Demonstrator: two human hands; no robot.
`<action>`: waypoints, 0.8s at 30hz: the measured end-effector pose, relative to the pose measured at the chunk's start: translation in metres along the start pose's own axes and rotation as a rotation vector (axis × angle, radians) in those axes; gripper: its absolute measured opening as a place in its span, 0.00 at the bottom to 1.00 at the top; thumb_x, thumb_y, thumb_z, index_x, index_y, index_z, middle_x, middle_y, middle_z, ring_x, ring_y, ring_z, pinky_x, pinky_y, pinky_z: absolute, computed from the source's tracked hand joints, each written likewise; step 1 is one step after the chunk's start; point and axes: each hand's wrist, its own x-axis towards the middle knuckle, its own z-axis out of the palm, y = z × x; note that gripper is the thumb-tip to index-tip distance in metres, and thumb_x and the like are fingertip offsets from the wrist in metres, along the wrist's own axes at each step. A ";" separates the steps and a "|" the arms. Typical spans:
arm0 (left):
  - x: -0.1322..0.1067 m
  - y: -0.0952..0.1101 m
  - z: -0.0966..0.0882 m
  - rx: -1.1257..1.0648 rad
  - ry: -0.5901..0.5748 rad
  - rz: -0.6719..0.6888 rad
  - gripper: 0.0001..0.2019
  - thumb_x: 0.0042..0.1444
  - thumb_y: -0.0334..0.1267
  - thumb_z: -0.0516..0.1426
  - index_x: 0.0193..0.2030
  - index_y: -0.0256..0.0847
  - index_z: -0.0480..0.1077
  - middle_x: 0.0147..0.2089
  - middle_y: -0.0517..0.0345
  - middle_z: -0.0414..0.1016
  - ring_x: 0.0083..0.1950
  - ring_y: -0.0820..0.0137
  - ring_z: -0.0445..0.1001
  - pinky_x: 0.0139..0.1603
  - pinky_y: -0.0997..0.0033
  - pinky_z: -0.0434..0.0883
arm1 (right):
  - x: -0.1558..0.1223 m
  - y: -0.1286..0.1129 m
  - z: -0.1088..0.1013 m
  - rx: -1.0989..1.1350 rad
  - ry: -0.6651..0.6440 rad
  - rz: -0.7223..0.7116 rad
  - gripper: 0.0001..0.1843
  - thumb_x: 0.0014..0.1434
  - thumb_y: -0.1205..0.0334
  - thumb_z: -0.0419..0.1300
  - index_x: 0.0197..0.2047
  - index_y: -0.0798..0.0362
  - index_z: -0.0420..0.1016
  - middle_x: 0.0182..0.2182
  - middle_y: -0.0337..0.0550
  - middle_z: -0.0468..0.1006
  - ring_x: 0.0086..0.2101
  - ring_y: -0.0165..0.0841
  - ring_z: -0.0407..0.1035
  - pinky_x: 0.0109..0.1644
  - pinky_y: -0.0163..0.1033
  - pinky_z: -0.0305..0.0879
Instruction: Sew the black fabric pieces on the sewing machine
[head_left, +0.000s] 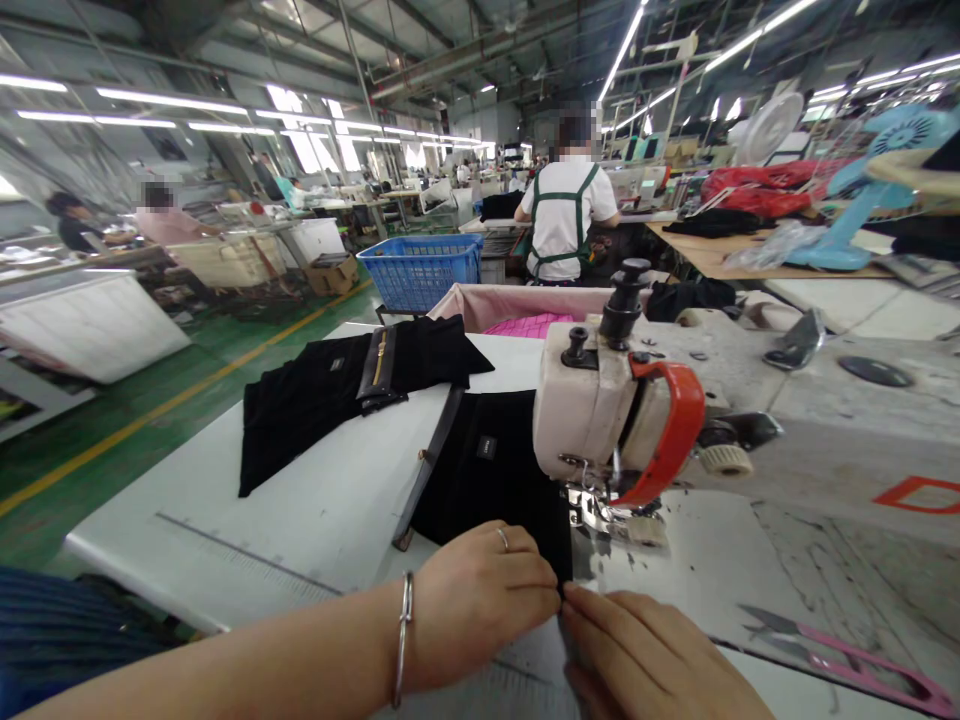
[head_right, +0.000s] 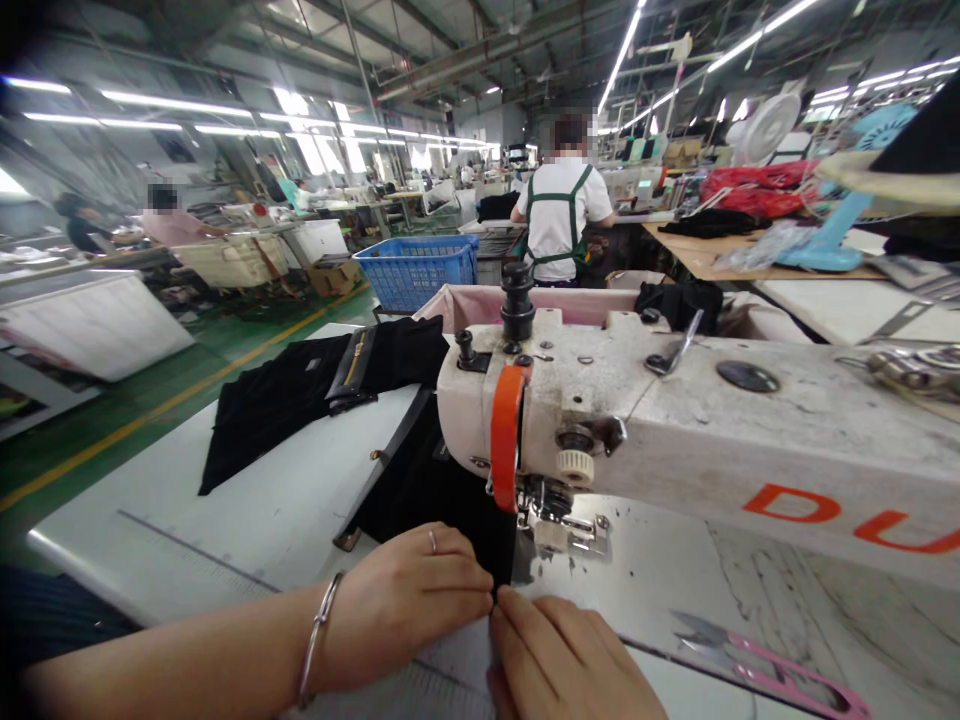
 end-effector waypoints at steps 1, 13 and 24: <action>0.001 -0.004 0.001 -0.002 -0.006 0.002 0.06 0.63 0.29 0.51 0.35 0.36 0.67 0.37 0.57 0.74 0.40 0.73 0.70 0.44 0.71 0.67 | 0.004 0.003 -0.002 0.026 -0.014 0.013 0.17 0.62 0.66 0.54 0.54 0.52 0.71 0.50 0.42 0.75 0.43 0.36 0.72 0.43 0.39 0.74; 0.012 -0.051 0.016 -0.018 -0.010 0.011 0.07 0.62 0.29 0.52 0.45 0.35 0.69 0.45 0.56 0.77 0.49 0.71 0.72 0.54 0.69 0.66 | 0.031 0.028 -0.007 0.050 -0.136 0.207 0.21 0.58 0.63 0.56 0.55 0.51 0.68 0.49 0.49 0.73 0.38 0.42 0.73 0.38 0.49 0.74; 0.023 -0.078 0.029 0.067 0.095 -0.043 0.09 0.63 0.28 0.49 0.40 0.36 0.71 0.42 0.56 0.77 0.49 0.70 0.73 0.54 0.68 0.68 | 0.033 0.030 0.004 0.074 -0.124 0.325 0.18 0.62 0.63 0.50 0.54 0.52 0.68 0.45 0.51 0.73 0.40 0.44 0.71 0.43 0.53 0.72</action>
